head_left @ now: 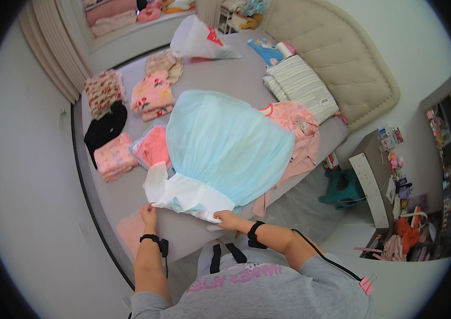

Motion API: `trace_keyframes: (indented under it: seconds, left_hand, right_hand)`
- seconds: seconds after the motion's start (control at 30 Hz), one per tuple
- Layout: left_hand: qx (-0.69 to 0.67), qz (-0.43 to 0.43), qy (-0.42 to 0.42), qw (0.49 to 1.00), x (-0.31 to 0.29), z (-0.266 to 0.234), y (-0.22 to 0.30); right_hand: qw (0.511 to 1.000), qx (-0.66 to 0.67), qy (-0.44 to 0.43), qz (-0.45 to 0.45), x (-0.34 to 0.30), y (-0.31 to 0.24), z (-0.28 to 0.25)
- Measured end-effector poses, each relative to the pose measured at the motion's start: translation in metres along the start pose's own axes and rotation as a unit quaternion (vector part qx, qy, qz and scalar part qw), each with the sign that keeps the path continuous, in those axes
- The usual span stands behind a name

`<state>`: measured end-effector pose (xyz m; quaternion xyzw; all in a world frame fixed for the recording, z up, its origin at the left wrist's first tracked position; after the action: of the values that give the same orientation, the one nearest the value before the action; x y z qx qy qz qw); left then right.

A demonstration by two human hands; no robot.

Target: The person retrieves folded pants from a closet and places them on a bed. They then fold several items of children's clothing, including pants and a dress, by hand on the bed.

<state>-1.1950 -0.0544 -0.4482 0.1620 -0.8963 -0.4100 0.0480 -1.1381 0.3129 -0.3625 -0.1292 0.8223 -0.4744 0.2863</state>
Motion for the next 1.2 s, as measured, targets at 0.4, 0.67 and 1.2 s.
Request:
trace_keyframes:
  seconds: [0.4,0.67,1.2]
  left_hand:
    - [-0.623,-0.460,-0.237,0.586,-0.277,0.183,0.079]
    - [-0.391,-0.359,-0.188,0.827,-0.265,0.210,0.092]
    - [-0.513,-0.532,-0.128,0.662,-0.277,0.189,0.219]
  right_hand:
    - [0.984,-0.054,-0.172,-0.017,-0.010,0.007,0.088]
    - [0.897,0.302,-0.302,0.115,-0.023,0.070,0.033]
    - [0.629,0.532,-0.266,0.501,-0.060,0.231,-0.084]
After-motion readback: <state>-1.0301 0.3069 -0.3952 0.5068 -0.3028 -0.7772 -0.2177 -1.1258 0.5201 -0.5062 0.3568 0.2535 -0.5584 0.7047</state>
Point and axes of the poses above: each hand's wrist, its own x-axis towards the middle knuckle, its own z-axis out of the palm, y = z × x, the point moved 9 cm from there along x, towards the middle knuckle, and after that the axes turned 14 degrees about x, right-handed, at the moved point
